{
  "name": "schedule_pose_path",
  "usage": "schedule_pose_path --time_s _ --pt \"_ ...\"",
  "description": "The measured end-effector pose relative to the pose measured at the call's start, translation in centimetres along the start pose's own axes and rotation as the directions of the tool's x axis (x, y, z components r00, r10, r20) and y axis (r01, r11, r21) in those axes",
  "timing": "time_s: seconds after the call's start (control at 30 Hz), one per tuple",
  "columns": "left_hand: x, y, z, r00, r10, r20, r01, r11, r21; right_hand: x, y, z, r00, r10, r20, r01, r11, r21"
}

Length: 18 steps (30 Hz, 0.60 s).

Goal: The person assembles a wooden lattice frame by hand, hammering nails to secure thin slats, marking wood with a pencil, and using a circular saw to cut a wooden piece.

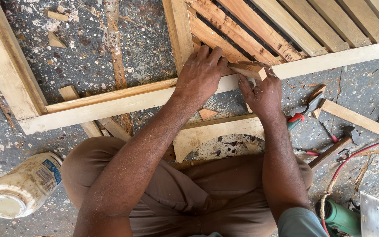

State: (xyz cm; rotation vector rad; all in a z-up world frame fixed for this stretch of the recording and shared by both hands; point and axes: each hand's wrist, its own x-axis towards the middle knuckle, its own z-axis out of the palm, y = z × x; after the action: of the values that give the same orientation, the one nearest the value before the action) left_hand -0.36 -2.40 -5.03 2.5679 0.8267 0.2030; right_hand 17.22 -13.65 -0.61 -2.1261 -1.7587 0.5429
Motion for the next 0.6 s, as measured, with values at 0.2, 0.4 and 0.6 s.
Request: schedule_pose_path --time_s 0.2,0.4,0.6 --pt "-0.2 0.4 -0.7 1.0 0.001 0.023 -0.003 0.998 0.064 0.0 -0.2 -0.2 0.998 -0.045 -0.036 0.045 0.999 -0.002" --pt "-1.3 3.5 -2.4 0.996 -0.055 0.068 0.035 0.964 0.265 0.4 -0.8 -0.4 0.996 -0.067 -0.058 0.065 0.997 -0.042" --pt "-2.3 5.0 -4.3 0.984 -0.075 0.164 0.007 0.926 0.378 0.1 0.0 -0.1 0.995 -0.084 -0.047 0.079 0.992 -0.102"
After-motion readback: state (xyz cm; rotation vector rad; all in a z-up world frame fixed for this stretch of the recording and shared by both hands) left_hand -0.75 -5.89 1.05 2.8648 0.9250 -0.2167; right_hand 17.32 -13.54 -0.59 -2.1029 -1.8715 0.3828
